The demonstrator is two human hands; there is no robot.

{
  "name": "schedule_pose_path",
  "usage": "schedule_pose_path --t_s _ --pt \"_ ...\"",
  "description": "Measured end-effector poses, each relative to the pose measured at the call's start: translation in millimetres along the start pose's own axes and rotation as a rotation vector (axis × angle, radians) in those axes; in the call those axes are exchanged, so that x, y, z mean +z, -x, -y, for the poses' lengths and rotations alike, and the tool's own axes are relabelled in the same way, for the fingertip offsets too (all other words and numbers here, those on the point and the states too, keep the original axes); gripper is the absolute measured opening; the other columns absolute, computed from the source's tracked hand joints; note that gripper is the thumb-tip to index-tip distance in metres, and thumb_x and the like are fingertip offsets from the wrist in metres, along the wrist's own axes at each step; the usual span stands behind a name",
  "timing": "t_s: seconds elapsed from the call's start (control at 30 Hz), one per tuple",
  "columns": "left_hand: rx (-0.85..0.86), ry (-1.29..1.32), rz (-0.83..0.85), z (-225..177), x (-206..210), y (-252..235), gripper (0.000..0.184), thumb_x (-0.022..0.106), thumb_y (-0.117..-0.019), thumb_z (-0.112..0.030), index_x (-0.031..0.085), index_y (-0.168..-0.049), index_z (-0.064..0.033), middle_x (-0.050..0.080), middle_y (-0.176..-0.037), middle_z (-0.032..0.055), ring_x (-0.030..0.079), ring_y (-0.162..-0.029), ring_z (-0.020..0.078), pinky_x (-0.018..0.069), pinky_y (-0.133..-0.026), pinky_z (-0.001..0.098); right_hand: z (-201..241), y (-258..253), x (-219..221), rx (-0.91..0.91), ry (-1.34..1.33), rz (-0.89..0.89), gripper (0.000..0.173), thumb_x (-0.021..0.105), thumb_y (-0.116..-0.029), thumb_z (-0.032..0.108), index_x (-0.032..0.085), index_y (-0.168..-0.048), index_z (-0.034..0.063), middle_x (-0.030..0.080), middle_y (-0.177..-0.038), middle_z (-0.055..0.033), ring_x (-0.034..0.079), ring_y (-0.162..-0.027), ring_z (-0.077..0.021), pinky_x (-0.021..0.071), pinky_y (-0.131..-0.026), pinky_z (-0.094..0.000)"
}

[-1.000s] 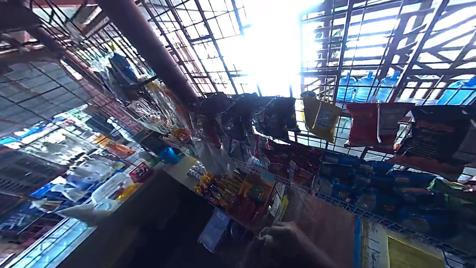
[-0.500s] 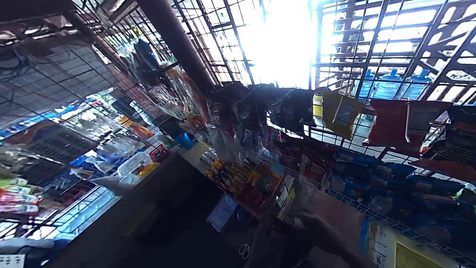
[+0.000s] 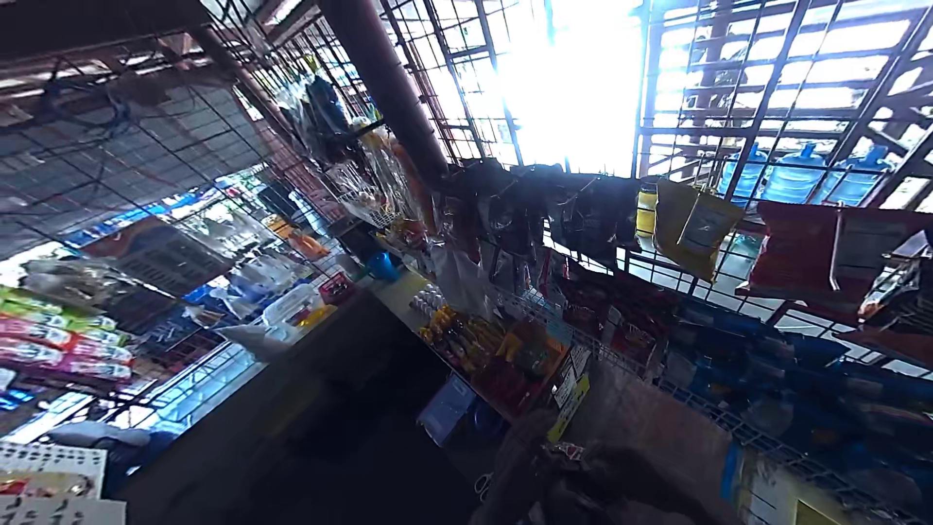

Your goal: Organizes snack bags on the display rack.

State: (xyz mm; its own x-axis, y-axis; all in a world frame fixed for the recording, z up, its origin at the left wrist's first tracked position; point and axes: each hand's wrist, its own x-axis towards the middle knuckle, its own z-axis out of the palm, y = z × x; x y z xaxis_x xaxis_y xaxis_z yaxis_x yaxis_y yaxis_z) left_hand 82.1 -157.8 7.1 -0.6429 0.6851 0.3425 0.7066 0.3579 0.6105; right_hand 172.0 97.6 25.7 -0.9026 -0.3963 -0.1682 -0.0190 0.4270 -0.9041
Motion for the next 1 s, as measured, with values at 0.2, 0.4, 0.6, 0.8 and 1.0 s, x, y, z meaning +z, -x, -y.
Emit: schedule_pose_path --t_s 0.2,0.4,0.6,0.8,1.0 --pt "0.222 -0.282 0.230 -7.1 -7.1 -7.3 0.023 0.075 -0.0833 -0.031 0.077 -0.099 -0.0142 0.077 -0.096 0.0020 0.074 -0.097 0.0178 0.0531 -0.100 0.0408 -0.7 -8.7 1.2 -0.012 0.081 -0.023 0.034 0.055 -0.1045 0.030 0.070 -0.122 0.0045 0.072 -0.111 -0.0202 0.069 -0.105 -0.0348 0.0515 -0.095 -0.0566" --pt "0.201 -0.352 0.275 -16.1 4.5 -8.5 0.007 0.079 -0.0783 -0.009 0.073 -0.081 -0.0056 0.073 -0.081 0.0089 0.073 -0.082 0.0279 0.0576 -0.074 0.0444 1.1 -10.7 5.2 -0.062 0.048 -0.011 0.030 0.067 -0.0972 0.017 0.070 -0.125 0.0042 0.072 -0.113 -0.0211 0.069 -0.107 -0.0359 0.0515 -0.097 -0.0570" --pt "-0.055 -0.294 0.155 6.5 -46.4 -20.3 0.014 0.067 -0.0925 -0.003 0.075 -0.103 -0.0029 0.075 -0.105 0.0135 0.073 -0.099 0.0311 0.0581 -0.090 0.0505 -31.8 13.6 -21.6 0.186 -0.084 -0.412 0.038 0.074 -0.0912 0.017 0.068 -0.124 -0.0020 0.072 -0.111 -0.0215 0.071 -0.102 -0.0318 0.0542 -0.096 -0.0503" --pt "0.195 -0.331 -0.293 38.2 -106.6 -104.2 0.013 0.056 -0.0949 -0.001 0.069 -0.095 0.0024 0.074 -0.114 0.0172 0.069 -0.114 0.0339 0.0477 -0.106 0.0518 -76.1 2.5 13.5 0.238 -0.121 -0.601 0.041 0.076 -0.0887 0.021 0.069 -0.122 -0.0028 0.073 -0.105 -0.0223 0.071 -0.094 -0.0328 0.0552 -0.089 -0.0524" --pt "0.461 -0.430 -0.242 102.2 -116.1 -202.2 0.021 0.048 -0.1007 -0.002 0.068 -0.102 -0.0008 0.074 -0.118 0.0148 0.067 -0.119 0.0295 0.0423 -0.112 0.0492 -89.9 -11.0 58.6 0.383 -0.086 -0.492 0.043 0.072 -0.0940 0.024 0.067 -0.126 -0.0036 0.072 -0.113 -0.0257 0.070 -0.106 -0.0400 0.0519 -0.099 -0.0572"
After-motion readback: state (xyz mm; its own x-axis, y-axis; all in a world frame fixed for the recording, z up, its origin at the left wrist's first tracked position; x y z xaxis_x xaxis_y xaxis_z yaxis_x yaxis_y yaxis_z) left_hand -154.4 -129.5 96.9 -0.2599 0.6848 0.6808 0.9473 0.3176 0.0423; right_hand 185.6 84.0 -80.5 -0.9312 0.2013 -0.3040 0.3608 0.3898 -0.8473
